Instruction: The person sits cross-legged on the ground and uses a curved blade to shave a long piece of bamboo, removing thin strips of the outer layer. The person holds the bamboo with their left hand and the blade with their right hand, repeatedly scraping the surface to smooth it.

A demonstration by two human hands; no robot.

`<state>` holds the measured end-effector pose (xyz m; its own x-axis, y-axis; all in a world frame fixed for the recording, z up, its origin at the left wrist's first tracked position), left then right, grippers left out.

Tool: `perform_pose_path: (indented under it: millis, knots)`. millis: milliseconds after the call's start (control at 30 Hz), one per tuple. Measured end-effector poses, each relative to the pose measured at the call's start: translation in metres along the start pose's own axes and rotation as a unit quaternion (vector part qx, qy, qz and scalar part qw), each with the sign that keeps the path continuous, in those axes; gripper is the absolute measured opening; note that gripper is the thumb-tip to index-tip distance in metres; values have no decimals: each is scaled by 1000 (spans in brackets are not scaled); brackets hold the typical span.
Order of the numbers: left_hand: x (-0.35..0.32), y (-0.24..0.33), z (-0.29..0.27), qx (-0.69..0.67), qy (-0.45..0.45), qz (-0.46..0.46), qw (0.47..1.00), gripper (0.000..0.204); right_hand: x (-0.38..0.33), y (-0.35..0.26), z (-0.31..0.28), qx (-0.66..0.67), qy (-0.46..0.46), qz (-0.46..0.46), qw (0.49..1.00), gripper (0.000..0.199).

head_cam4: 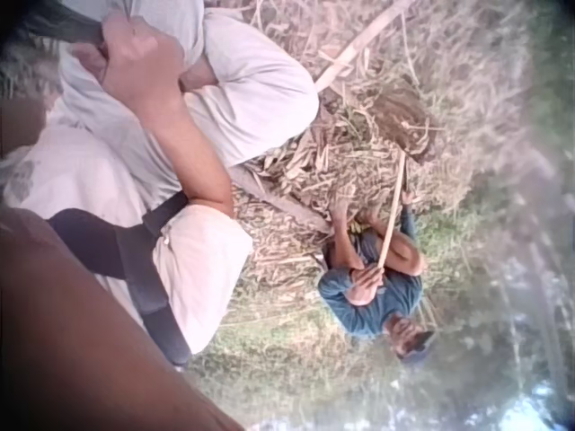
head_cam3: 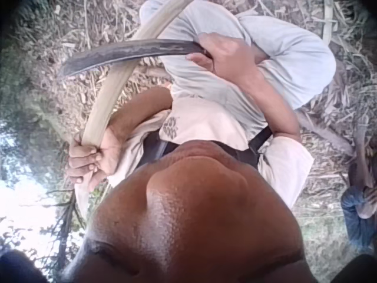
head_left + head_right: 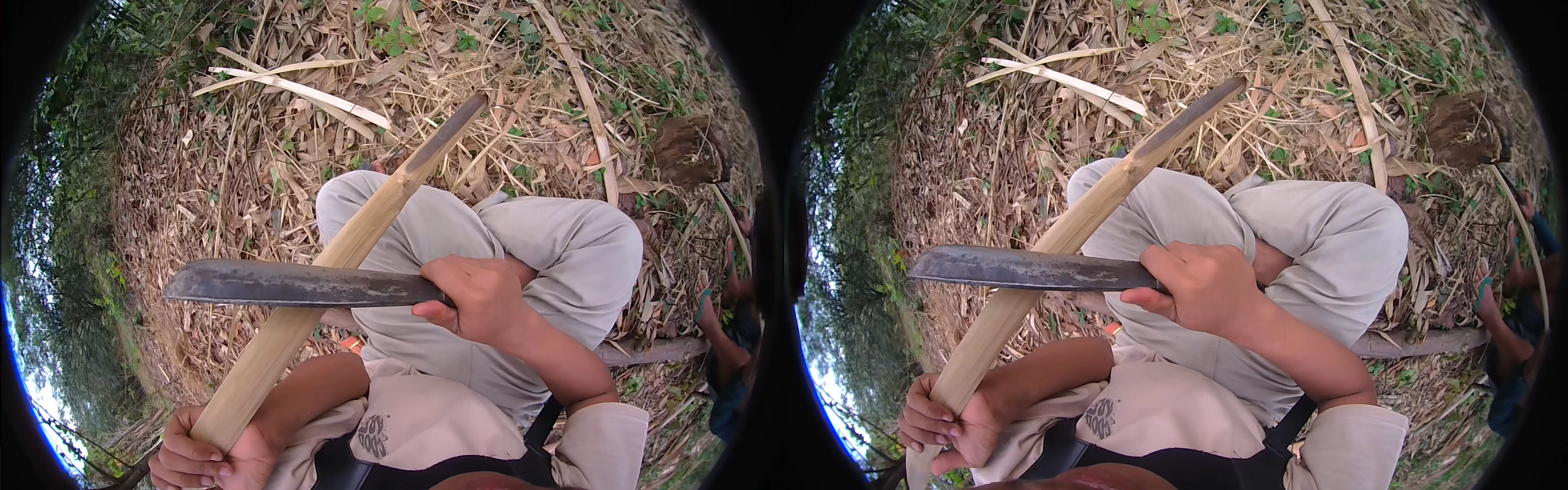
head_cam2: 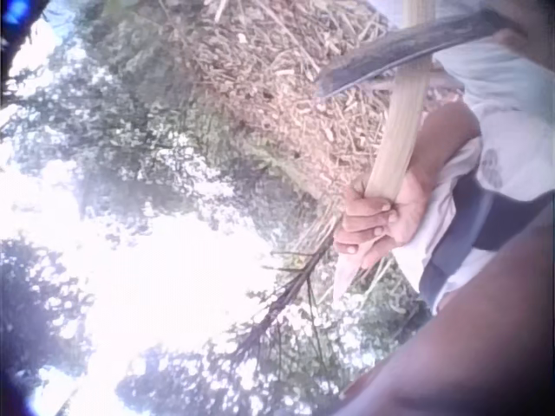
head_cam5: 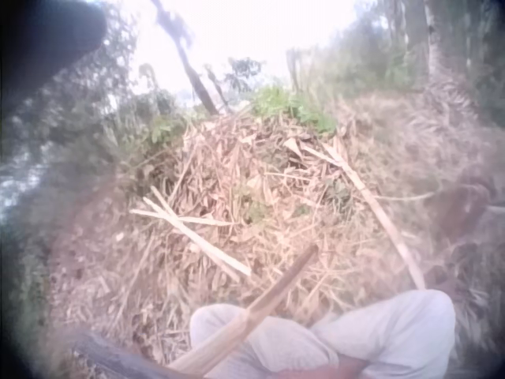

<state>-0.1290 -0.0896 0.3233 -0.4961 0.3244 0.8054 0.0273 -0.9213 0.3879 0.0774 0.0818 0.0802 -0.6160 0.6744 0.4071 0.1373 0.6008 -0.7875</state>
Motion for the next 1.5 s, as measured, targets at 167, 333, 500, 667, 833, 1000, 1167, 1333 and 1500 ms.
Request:
perform_pose_path:
  millis: [167, 333, 500, 667, 833, 1000, 1167, 1333, 1500]
  knots:
    - [2, -6, -4, 58, 34, -8, 998, 43, -13, 69, -9, 10, -20, 172, 985, 44]
    - [-3, -6, 10, -8, 4, 5, 1000, 43, 3, -16, -13, -23, 7, -36, 999, 41]
    - [-8, -5, 10, 3, 13, 19, 1000, 47, -4, 61, -12, -53, 4, 99, 994, 43]
    - [-9, -6, 13, 0, 5, 14, 1000, 48, -4, 28, -13, -51, 9, 48, 998, 44]
    - [-7, -11, 15, -24, -4, 8, 1000, 51, -28, 120, -31, -63, -21, 275, 959, 44]
    - [-4, -10, 12, -16, 10, 1, 1000, 54, 1, 25, -13, -4, -29, 62, 998, 43]
    - [-6, -11, 3, 3, 43, -10, 999, 59, -7, 75, 0, 21, -56, 151, 987, 36]
    - [-8, -13, 12, -44, 2, -27, 999, 58, 13, -18, -9, 6, -36, -37, 999, 37]
    - [-10, -10, 10, -14, 33, -9, 999, 60, 3, 68, -9, 20, -22, 135, 990, 38]
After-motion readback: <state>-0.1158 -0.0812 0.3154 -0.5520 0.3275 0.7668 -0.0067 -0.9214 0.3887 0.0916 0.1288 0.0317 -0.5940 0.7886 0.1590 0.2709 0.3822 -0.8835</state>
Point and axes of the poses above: each hand's wrist, its own x-axis towards the middle knuckle, its own z-axis out of the palm, y = z × x, the point moved 10 cm from there along x, towards the middle knuckle, and after that the axes turned 11 degrees about -z, right-handed, at the moved point
